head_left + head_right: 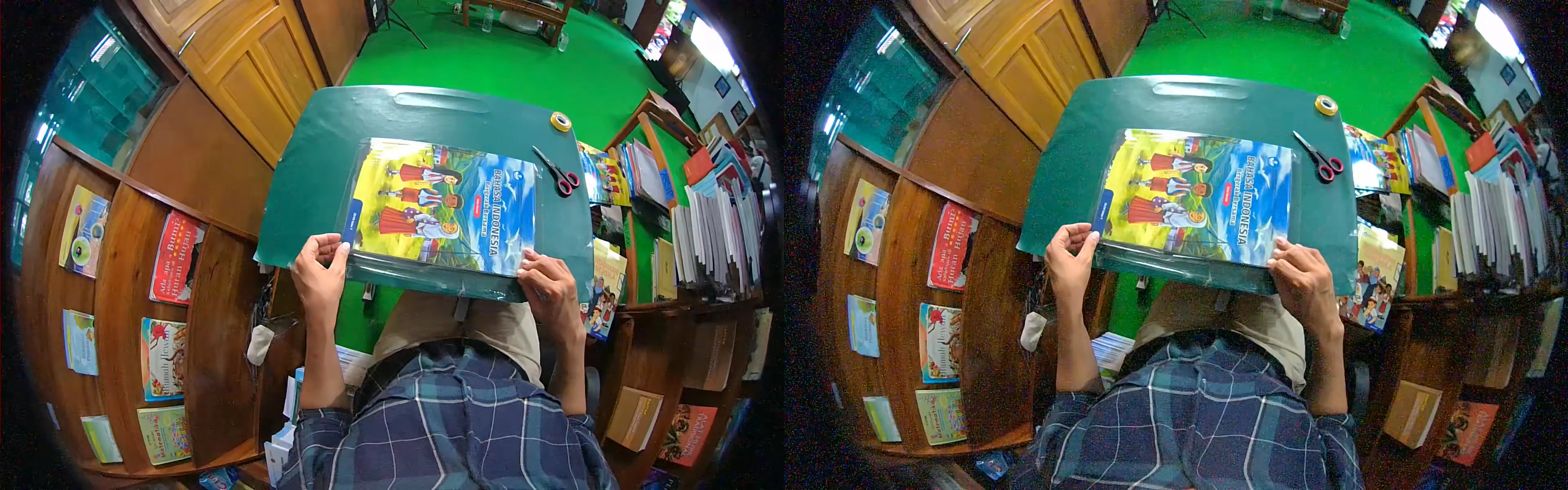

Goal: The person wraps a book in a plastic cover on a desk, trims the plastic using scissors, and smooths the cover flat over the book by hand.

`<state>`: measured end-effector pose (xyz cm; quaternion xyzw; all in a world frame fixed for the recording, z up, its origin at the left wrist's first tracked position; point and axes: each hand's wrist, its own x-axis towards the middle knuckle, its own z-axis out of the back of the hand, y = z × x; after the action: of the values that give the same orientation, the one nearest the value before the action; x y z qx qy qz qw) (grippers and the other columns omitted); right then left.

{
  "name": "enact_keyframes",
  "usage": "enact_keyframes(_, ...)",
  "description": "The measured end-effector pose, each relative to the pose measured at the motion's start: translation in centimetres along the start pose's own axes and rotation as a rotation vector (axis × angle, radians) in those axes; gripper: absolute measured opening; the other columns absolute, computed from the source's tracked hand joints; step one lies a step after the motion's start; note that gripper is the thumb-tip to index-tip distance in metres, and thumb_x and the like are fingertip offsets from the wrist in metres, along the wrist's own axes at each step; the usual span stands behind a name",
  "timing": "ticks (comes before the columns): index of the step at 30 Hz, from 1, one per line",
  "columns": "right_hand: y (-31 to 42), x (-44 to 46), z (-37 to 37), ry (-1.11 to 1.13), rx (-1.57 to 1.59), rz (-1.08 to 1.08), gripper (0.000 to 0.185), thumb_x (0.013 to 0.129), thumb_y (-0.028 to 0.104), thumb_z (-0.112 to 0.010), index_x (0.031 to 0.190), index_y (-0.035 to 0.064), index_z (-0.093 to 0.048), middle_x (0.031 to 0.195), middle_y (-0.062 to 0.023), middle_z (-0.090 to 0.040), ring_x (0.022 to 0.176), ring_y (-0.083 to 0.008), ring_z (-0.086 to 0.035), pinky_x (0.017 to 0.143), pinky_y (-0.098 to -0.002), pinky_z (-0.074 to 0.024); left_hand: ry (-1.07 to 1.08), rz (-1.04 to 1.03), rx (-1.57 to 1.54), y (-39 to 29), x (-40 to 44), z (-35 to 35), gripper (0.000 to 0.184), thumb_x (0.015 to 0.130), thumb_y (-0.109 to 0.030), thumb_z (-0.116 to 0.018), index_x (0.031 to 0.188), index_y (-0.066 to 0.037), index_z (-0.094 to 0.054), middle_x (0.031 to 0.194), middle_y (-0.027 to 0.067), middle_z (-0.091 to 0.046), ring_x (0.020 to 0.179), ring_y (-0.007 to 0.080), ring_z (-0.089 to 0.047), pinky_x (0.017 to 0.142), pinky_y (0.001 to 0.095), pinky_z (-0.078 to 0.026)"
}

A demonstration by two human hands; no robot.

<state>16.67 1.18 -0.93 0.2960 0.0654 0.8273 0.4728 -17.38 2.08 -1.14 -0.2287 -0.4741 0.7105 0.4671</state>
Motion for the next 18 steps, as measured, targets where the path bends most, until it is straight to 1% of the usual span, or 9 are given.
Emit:
enact_keyframes(3, 0.1, 0.1, 0.1, -0.002, -0.011, 0.000, 0.004, 0.081, 0.008, -0.065, 0.081, 0.0049, -0.064, 0.094, -0.0046, -0.066, 0.102, -0.0224, -0.063, 0.086, -0.0351, -0.0461, -0.028, -0.044, 0.146, -0.6, -0.2, -0.2, 0.013, 0.078, -0.006, -0.067, 0.090, -0.001, -0.064, 0.077, 0.0068, -0.067, 0.064, 0.0167, -0.060, 0.065, 0.0292, -0.050)
enact_keyframes(4, 0.1, 0.1, 0.1, -0.006, -0.012, 0.000, 0.004, 0.081, 0.008, -0.065, 0.081, 0.0049, -0.064, 0.094, -0.0046, -0.066, 0.102, -0.0224, -0.063, 0.086, -0.0351, -0.0461, -0.028, -0.048, 0.145, -0.6, -0.2, -0.2, 0.013, 0.078, -0.006, -0.067, 0.090, -0.001, -0.064, 0.077, 0.0068, -0.067, 0.064, 0.0167, -0.060, 0.065, 0.0292, -0.050)
enact_keyframes(8, 0.4, 0.2, 0.2, 0.001, -0.019, 0.004, 0.005, 0.081, 0.009, -0.065, 0.080, 0.0058, -0.062, 0.094, -0.0052, -0.066, 0.099, -0.0221, -0.063, 0.088, -0.0362, -0.0446, -0.067, -0.084, 0.339, -0.4, -0.4, -0.5, 0.014, 0.075, -0.007, -0.069, 0.088, -0.007, -0.063, 0.082, 0.0033, -0.065, 0.072, 0.0191, -0.060, 0.071, 0.0325, -0.047)
enact_keyframes(9, 0.6, 0.3, 0.1, -0.005, -0.021, 0.002, 0.005, 0.081, 0.009, -0.065, 0.080, 0.0058, -0.062, 0.094, -0.0052, -0.066, 0.099, -0.0221, -0.063, 0.088, -0.0362, -0.0446, -0.066, -0.090, 0.338, -0.5, -0.5, -0.5, 0.014, 0.075, -0.007, -0.069, 0.088, -0.007, -0.063, 0.082, 0.0033, -0.065, 0.072, 0.0191, -0.060, 0.071, 0.0325, -0.047)
enact_keyframes(13, 1.4, 0.6, -0.5, -0.080, -0.049, -0.079, 0.006, 0.081, 0.010, -0.066, 0.080, 0.0065, -0.060, 0.094, -0.0065, -0.065, 0.095, -0.0216, -0.063, 0.091, -0.0372, -0.0433, -0.105, -0.154, 0.505, -1.0, -0.7, -0.6, 0.016, 0.074, -0.006, -0.068, 0.087, -0.011, -0.062, 0.088, 0.0013, -0.063, 0.081, 0.0207, -0.058, 0.075, 0.0338, -0.044)
enact_keyframes(14, 1.3, 0.5, -0.7, -0.087, -0.051, -0.080, 0.006, 0.081, 0.010, -0.066, 0.080, 0.0065, -0.060, 0.094, -0.0065, -0.065, 0.095, -0.0216, -0.063, 0.091, -0.0372, -0.0433, -0.105, -0.160, 0.504, -1.1, -0.7, -0.6, 0.016, 0.074, -0.006, -0.068, 0.087, -0.011, -0.062, 0.088, 0.0013, -0.063, 0.081, 0.0207, -0.058, 0.075, 0.0338, -0.044)
enact_keyframes(18, 0.6, -0.1, -1.7, -0.137, -0.090, -0.005, 0.008, 0.080, 0.009, -0.066, 0.083, 0.0056, -0.060, 0.094, -0.0077, -0.064, 0.094, -0.0220, -0.062, 0.091, -0.0369, -0.0435, -0.036, -0.420, 0.642, -0.9, -0.8, -0.6, 0.019, 0.074, -0.002, -0.066, 0.090, -0.012, -0.063, 0.093, 0.0012, -0.061, 0.086, 0.0212, -0.058, 0.079, 0.0338, -0.043)
